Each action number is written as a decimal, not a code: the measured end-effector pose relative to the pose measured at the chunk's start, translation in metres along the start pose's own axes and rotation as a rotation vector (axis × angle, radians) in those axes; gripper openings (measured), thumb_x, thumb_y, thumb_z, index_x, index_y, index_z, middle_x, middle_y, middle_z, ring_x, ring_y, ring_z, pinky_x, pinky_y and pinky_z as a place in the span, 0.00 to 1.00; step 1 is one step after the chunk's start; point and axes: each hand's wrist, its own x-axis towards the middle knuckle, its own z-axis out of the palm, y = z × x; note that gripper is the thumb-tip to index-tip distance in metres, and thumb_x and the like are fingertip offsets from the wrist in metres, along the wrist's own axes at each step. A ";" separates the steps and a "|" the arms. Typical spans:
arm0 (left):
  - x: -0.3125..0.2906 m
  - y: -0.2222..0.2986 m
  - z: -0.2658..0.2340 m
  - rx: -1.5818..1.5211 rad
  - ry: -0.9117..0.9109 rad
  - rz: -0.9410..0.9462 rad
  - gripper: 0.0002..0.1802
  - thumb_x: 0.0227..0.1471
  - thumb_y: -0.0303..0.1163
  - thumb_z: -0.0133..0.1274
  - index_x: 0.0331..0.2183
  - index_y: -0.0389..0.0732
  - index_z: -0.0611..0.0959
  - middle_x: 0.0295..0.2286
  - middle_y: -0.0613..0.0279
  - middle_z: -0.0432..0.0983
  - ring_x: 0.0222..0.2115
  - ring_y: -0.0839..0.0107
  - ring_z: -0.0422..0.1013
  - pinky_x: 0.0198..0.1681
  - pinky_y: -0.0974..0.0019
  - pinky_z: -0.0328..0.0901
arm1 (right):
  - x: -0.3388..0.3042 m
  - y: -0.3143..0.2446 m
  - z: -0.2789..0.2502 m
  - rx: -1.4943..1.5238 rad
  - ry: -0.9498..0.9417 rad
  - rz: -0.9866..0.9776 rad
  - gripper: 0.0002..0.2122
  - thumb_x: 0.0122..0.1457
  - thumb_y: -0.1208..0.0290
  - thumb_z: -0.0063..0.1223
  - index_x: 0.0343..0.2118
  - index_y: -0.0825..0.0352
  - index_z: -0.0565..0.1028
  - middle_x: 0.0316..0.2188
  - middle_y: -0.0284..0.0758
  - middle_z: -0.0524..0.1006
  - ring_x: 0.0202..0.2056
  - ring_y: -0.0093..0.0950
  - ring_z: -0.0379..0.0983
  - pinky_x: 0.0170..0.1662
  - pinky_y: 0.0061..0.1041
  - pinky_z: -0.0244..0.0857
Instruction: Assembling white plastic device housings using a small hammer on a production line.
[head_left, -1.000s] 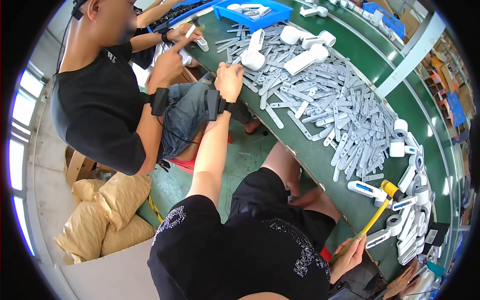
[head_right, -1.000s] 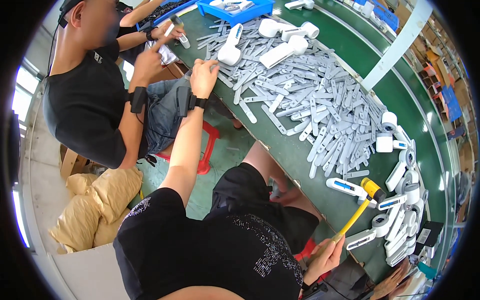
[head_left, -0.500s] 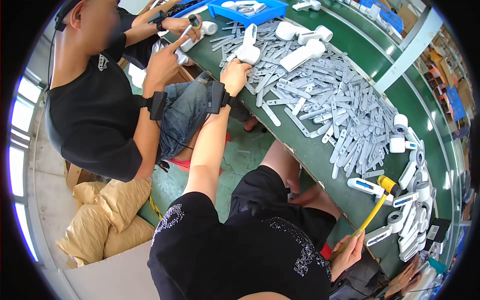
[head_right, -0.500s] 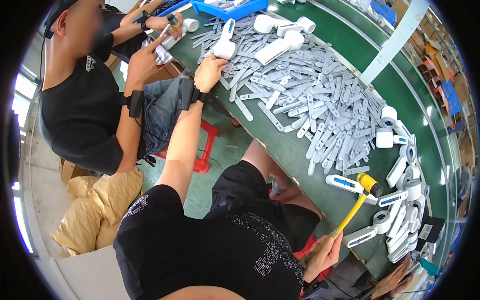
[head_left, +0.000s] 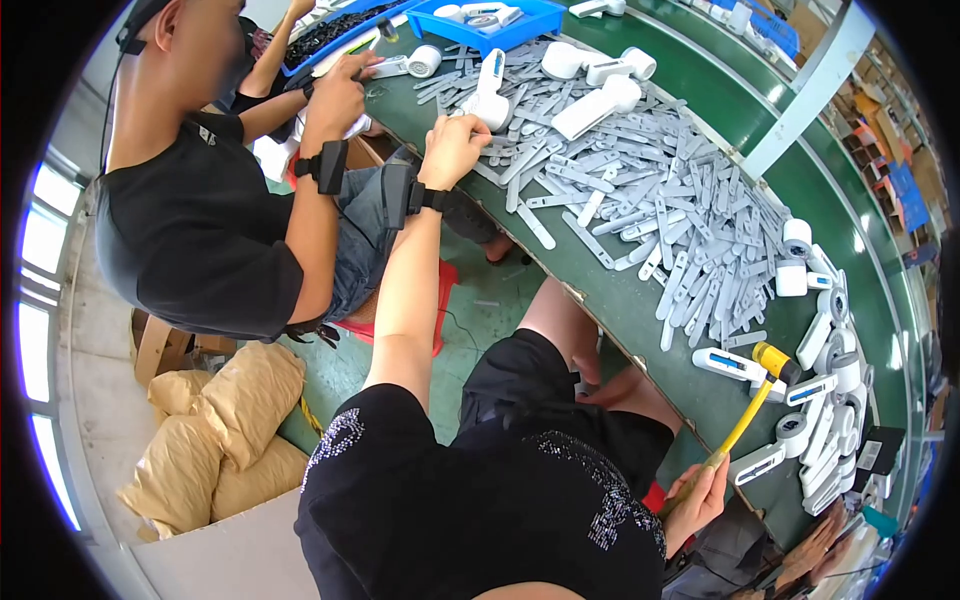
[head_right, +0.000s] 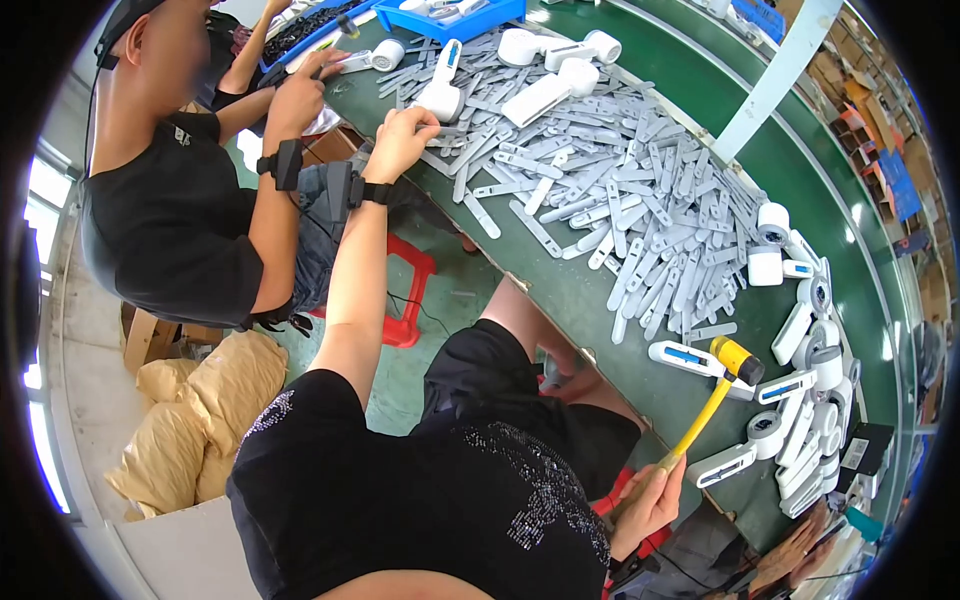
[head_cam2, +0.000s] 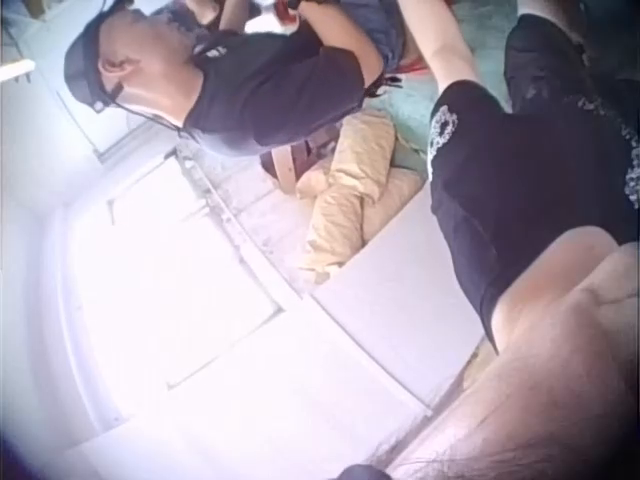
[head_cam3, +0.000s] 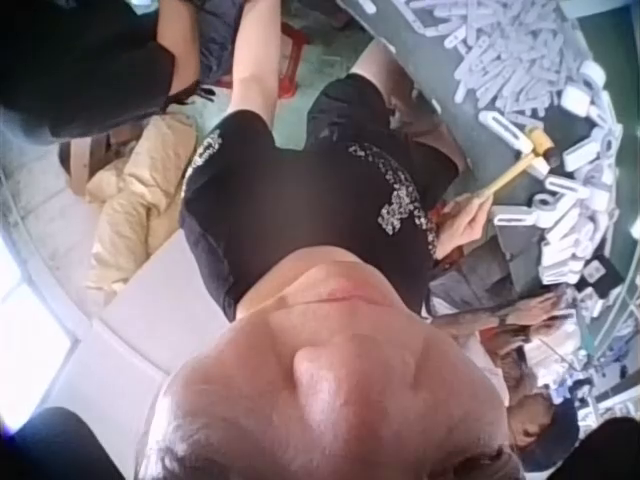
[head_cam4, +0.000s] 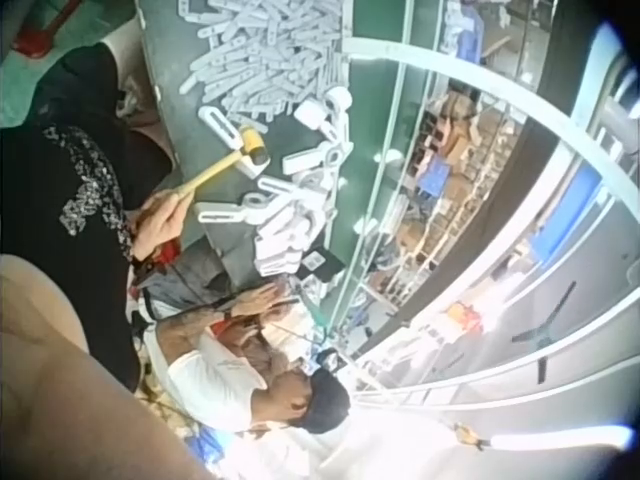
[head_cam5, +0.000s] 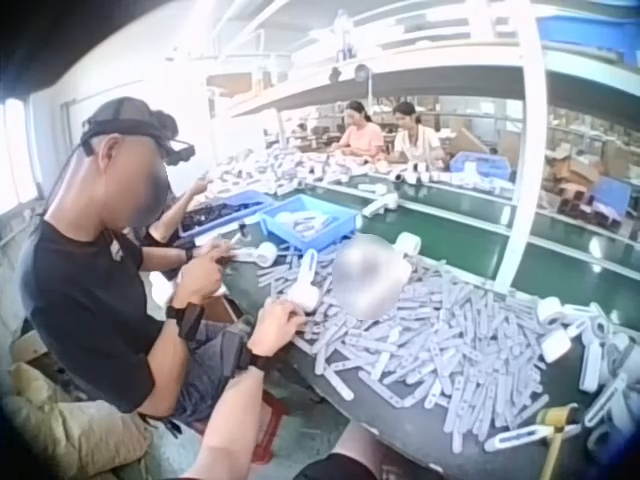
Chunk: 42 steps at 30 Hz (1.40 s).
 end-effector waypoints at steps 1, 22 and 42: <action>0.000 -0.001 0.000 -0.138 -0.050 -0.086 0.08 0.45 0.31 0.59 0.32 0.43 0.82 0.28 0.58 0.77 0.35 0.56 0.72 0.37 0.58 0.66 | 0.000 0.000 -0.001 -0.002 0.001 0.002 0.19 0.65 0.74 0.41 0.58 0.71 0.64 0.22 0.32 0.71 0.15 0.14 0.59 0.17 0.13 0.54; -0.115 0.296 0.032 -0.773 -0.282 0.407 0.11 0.52 0.30 0.54 0.37 0.36 0.77 0.31 0.50 0.71 0.35 0.52 0.69 0.39 0.57 0.64 | -0.006 0.004 -0.032 -0.026 0.007 -0.043 0.19 0.64 0.78 0.40 0.58 0.72 0.64 0.22 0.31 0.71 0.17 0.15 0.63 0.19 0.14 0.56; -0.158 0.314 0.025 -0.369 -0.285 0.732 0.16 0.45 0.36 0.61 0.37 0.39 0.80 0.26 0.58 0.65 0.29 0.60 0.65 0.32 0.58 0.60 | 0.017 0.013 -0.055 0.152 0.067 0.032 0.19 0.65 0.75 0.42 0.58 0.70 0.65 0.22 0.30 0.70 0.16 0.14 0.61 0.18 0.13 0.56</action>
